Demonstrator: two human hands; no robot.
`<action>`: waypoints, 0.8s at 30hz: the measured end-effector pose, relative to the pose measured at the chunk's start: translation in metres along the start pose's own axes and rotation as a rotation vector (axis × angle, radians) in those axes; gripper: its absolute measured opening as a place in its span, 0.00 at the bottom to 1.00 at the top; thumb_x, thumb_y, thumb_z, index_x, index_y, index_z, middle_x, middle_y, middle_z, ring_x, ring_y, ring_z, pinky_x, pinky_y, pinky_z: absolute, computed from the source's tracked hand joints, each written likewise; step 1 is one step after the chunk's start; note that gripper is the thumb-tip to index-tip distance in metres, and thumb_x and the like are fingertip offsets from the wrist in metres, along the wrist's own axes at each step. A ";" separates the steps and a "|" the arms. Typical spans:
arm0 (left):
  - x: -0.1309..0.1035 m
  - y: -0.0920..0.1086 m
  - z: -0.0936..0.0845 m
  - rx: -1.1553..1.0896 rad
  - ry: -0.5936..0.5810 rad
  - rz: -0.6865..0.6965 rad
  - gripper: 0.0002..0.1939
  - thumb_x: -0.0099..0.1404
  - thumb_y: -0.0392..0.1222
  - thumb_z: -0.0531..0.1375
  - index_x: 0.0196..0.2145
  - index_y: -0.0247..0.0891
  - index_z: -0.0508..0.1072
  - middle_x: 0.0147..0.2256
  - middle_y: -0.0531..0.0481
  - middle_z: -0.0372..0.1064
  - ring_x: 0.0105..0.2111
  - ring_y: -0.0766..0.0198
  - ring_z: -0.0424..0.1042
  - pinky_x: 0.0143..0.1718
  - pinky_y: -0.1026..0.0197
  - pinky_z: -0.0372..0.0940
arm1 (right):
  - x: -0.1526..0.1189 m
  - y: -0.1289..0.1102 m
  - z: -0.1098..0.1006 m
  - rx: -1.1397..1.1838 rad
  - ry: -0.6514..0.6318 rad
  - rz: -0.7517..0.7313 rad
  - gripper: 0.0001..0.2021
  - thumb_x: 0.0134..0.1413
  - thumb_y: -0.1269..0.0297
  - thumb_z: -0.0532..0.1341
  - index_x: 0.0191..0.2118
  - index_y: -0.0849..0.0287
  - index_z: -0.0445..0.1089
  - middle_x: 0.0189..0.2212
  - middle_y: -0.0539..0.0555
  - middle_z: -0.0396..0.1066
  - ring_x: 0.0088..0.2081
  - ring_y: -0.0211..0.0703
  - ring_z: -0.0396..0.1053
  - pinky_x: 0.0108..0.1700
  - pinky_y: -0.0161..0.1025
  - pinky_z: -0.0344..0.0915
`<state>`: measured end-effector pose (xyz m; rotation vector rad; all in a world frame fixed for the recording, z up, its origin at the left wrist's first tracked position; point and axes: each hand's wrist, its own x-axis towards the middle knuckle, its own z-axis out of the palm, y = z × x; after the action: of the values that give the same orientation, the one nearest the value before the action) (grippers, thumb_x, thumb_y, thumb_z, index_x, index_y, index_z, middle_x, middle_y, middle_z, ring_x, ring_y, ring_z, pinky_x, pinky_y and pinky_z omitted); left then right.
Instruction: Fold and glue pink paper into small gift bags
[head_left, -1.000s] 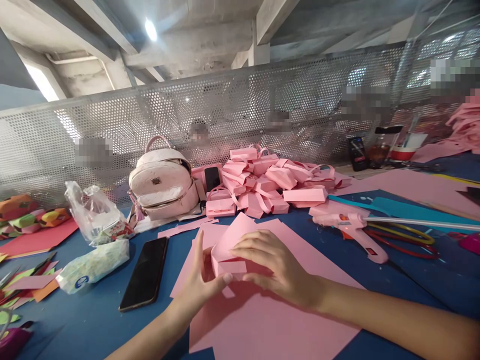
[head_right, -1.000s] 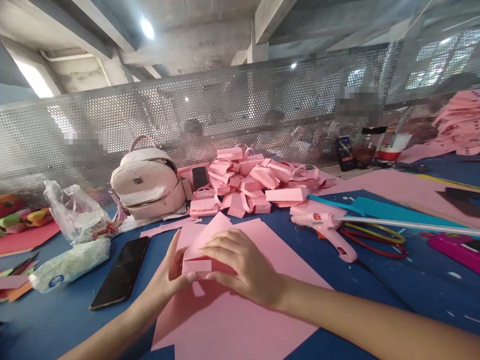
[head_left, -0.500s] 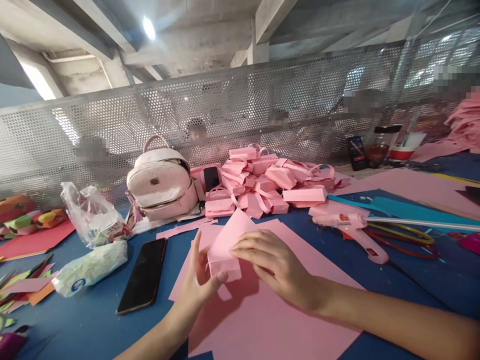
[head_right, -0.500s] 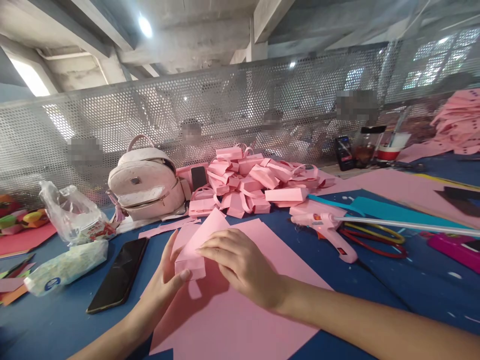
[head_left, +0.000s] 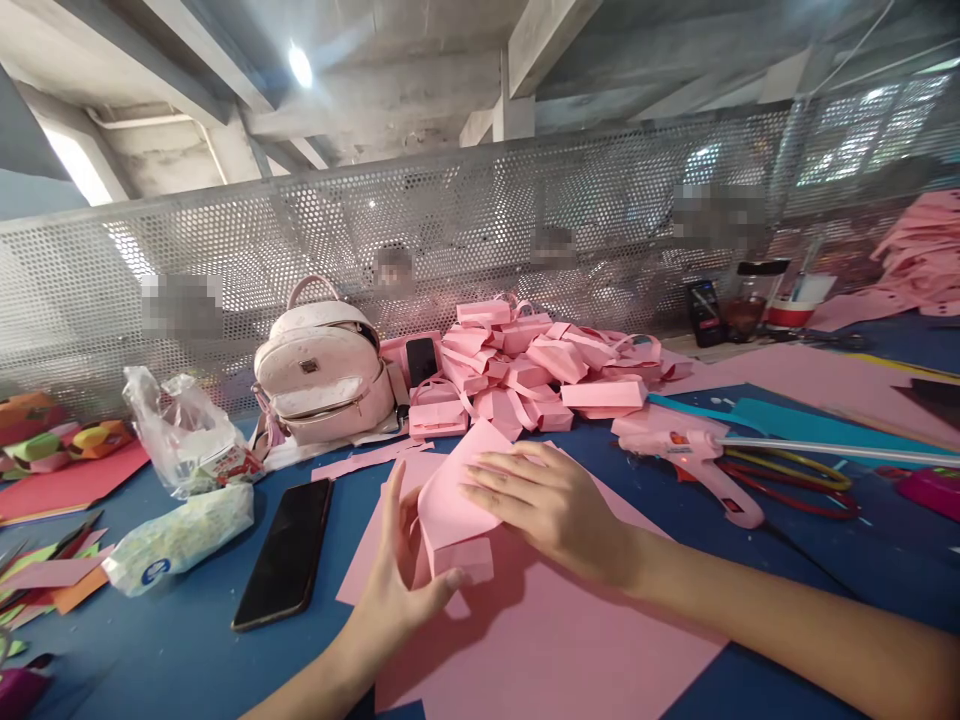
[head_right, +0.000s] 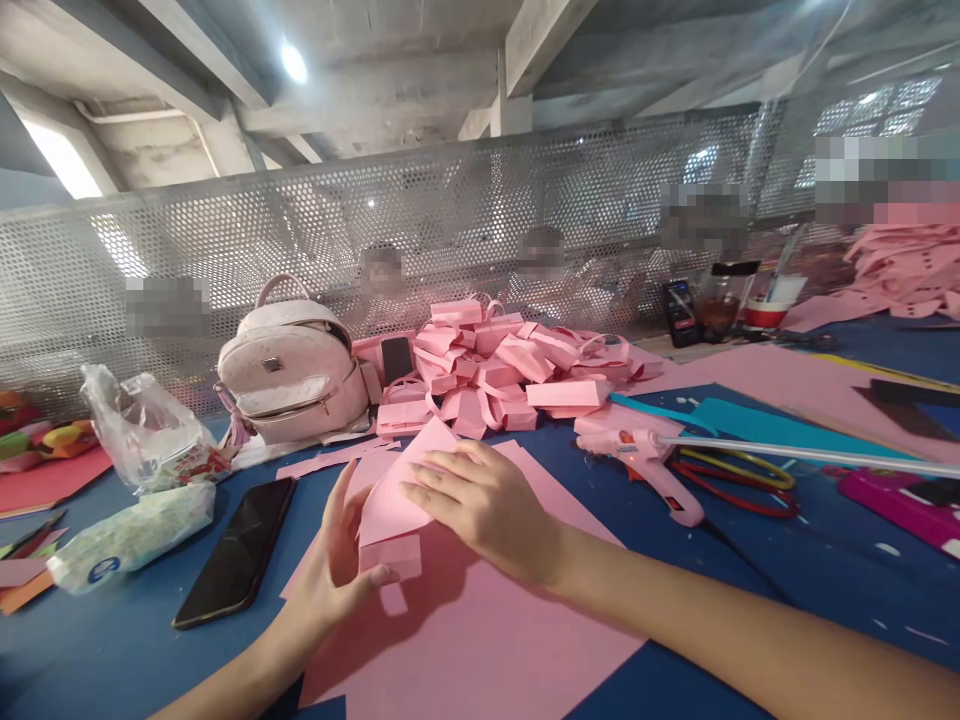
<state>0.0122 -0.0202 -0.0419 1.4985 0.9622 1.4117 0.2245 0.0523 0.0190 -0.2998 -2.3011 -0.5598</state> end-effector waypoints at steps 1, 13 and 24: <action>-0.001 0.000 0.001 0.001 -0.016 -0.006 0.59 0.60 0.58 0.68 0.71 0.49 0.30 0.63 0.38 0.56 0.64 0.45 0.58 0.65 0.44 0.52 | 0.005 0.000 -0.001 -0.016 -0.026 -0.005 0.17 0.68 0.78 0.51 0.50 0.60 0.75 0.49 0.56 0.79 0.49 0.46 0.75 0.50 0.48 0.69; -0.002 -0.004 0.004 -0.028 -0.003 -0.038 0.62 0.57 0.62 0.68 0.71 0.47 0.29 0.62 0.37 0.58 0.65 0.44 0.59 0.64 0.45 0.55 | 0.033 0.004 0.003 -0.013 -0.300 -0.089 0.14 0.64 0.80 0.55 0.44 0.61 0.76 0.41 0.56 0.81 0.43 0.47 0.75 0.45 0.45 0.68; -0.001 0.009 0.002 -0.254 0.022 -0.248 0.60 0.56 0.63 0.68 0.72 0.50 0.33 0.65 0.36 0.58 0.64 0.41 0.59 0.60 0.39 0.60 | 0.067 0.019 -0.011 0.047 -0.562 -0.057 0.09 0.52 0.78 0.62 0.29 0.57 0.75 0.30 0.48 0.80 0.34 0.42 0.74 0.37 0.40 0.59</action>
<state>0.0141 -0.0245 -0.0343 1.1382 0.9099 1.3169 0.1913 0.0675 0.0792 -0.4105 -2.8675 -0.4918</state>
